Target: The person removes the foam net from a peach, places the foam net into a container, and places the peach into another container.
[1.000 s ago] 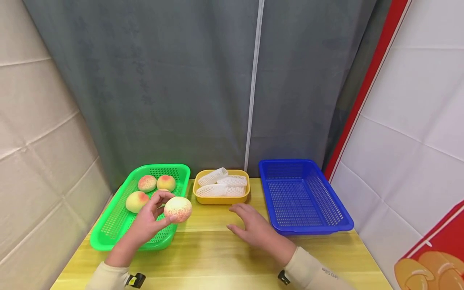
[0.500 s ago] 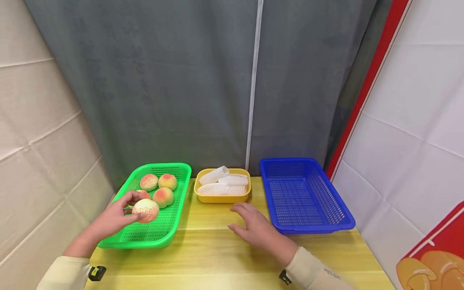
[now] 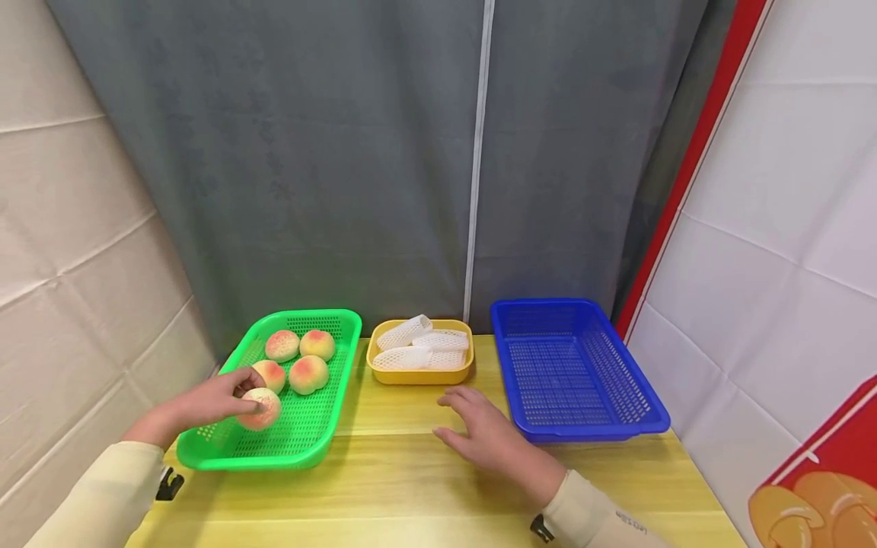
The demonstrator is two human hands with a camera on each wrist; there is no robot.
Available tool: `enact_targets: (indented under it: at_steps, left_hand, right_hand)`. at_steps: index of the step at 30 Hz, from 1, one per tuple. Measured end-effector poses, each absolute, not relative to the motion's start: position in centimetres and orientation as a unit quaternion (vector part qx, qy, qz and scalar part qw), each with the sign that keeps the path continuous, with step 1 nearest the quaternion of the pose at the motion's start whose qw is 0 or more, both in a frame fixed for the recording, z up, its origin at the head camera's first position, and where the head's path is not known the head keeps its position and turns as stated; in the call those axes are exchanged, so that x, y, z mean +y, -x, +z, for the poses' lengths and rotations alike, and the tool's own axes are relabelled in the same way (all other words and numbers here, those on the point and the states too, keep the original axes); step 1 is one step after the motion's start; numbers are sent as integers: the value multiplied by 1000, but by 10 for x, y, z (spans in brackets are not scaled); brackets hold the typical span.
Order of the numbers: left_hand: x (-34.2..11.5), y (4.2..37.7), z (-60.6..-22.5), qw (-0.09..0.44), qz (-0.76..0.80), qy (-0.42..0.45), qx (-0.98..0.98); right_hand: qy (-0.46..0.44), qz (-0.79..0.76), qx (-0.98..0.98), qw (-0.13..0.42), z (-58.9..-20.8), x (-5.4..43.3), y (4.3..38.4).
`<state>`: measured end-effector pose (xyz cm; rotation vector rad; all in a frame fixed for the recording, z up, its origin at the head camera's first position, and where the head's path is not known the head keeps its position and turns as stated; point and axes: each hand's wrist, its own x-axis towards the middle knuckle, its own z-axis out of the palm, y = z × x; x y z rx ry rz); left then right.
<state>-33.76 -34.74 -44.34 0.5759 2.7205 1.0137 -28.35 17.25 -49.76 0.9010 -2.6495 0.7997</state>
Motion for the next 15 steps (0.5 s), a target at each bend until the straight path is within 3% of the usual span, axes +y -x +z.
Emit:
enact_targets:
  at_steps: [8,15]
  left_hand:
    - [-348,347,-445,148,287,-169,931]
    - [-349,350,-449,166,266,-160,936]
  right_hand:
    - [-309,270,-906,108,-500,172,283]
    - [-314,274,-904,101,-505,173,282]
